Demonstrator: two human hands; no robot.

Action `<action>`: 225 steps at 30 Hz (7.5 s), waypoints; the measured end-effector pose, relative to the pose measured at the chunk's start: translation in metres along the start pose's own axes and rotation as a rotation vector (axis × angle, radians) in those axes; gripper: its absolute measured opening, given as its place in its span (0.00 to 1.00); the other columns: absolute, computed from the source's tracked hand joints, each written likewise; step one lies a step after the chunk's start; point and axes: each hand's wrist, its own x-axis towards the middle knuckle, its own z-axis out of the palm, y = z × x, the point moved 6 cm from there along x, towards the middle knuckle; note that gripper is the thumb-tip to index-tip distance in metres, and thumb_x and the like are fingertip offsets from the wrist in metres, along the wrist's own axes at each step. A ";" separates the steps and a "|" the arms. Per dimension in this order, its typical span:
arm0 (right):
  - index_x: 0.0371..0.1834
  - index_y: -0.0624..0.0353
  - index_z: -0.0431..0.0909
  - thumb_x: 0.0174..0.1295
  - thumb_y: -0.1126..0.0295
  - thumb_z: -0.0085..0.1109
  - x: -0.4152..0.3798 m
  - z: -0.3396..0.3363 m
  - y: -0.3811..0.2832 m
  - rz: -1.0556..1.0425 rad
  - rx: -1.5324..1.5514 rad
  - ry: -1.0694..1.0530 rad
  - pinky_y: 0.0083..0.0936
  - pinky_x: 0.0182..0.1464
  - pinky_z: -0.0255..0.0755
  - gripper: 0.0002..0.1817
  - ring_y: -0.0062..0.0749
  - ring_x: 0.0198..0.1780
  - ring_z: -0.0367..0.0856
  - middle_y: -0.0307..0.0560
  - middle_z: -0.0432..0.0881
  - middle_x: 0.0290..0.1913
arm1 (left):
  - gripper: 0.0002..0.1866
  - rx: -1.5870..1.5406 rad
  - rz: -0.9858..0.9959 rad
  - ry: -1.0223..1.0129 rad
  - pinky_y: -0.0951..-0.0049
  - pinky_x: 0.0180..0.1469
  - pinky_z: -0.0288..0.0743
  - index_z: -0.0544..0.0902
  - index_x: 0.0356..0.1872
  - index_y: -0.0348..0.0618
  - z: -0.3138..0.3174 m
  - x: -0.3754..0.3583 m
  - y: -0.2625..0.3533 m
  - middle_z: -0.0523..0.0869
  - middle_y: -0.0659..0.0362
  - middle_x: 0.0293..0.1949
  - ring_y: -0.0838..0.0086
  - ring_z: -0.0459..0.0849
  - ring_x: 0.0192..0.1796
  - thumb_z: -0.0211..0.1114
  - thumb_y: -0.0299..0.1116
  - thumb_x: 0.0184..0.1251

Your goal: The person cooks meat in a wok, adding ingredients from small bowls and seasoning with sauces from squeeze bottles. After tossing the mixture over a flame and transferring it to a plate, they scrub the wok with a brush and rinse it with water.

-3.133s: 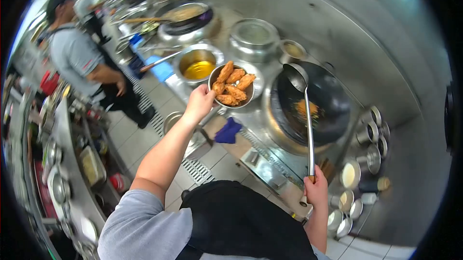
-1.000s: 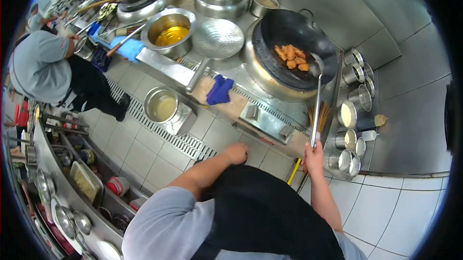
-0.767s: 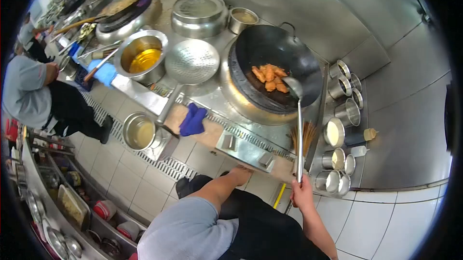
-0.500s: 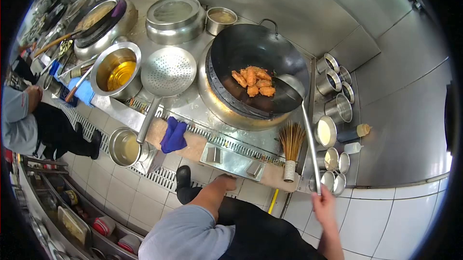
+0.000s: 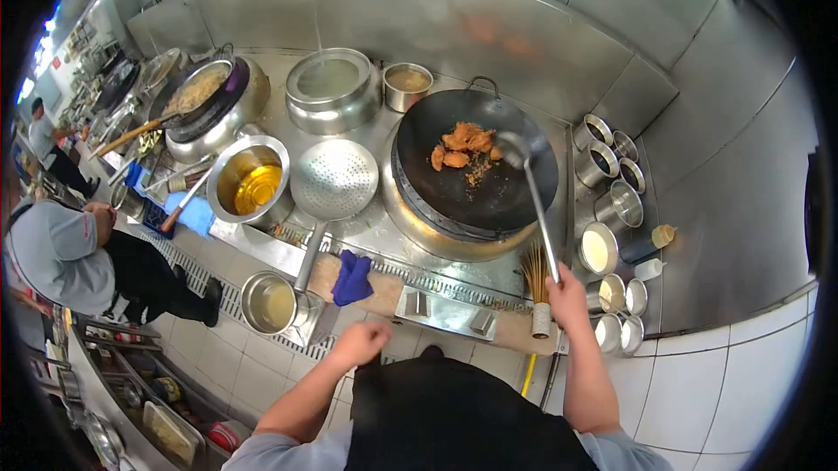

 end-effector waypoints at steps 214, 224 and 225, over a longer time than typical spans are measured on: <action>0.72 0.61 0.54 0.64 0.74 0.50 -0.122 -0.073 -0.045 0.263 0.826 -0.177 0.20 0.17 0.64 0.32 0.21 0.15 0.67 0.39 0.70 0.22 | 0.09 -1.237 -0.536 0.006 0.68 0.23 0.75 0.73 0.35 0.40 -0.006 0.165 0.153 0.79 0.54 0.26 0.65 0.79 0.23 0.56 0.34 0.56; 0.41 0.58 0.68 0.63 0.72 0.52 -0.123 -0.013 -0.084 0.517 1.259 -0.326 0.25 0.15 0.64 0.07 0.25 0.16 0.69 0.41 0.72 0.22 | 0.13 -0.891 -0.208 0.238 0.68 0.36 0.74 0.73 0.38 0.37 0.027 0.104 0.155 0.79 0.55 0.31 0.67 0.78 0.34 0.54 0.25 0.49; 0.40 0.57 0.68 0.63 0.71 0.52 -0.130 -0.015 -0.094 0.580 1.459 -0.412 0.25 0.15 0.63 0.06 0.25 0.16 0.69 0.42 0.72 0.22 | 0.10 -0.986 -0.313 0.168 0.67 0.33 0.74 0.73 0.36 0.38 0.026 0.110 0.159 0.78 0.56 0.29 0.66 0.78 0.30 0.55 0.26 0.49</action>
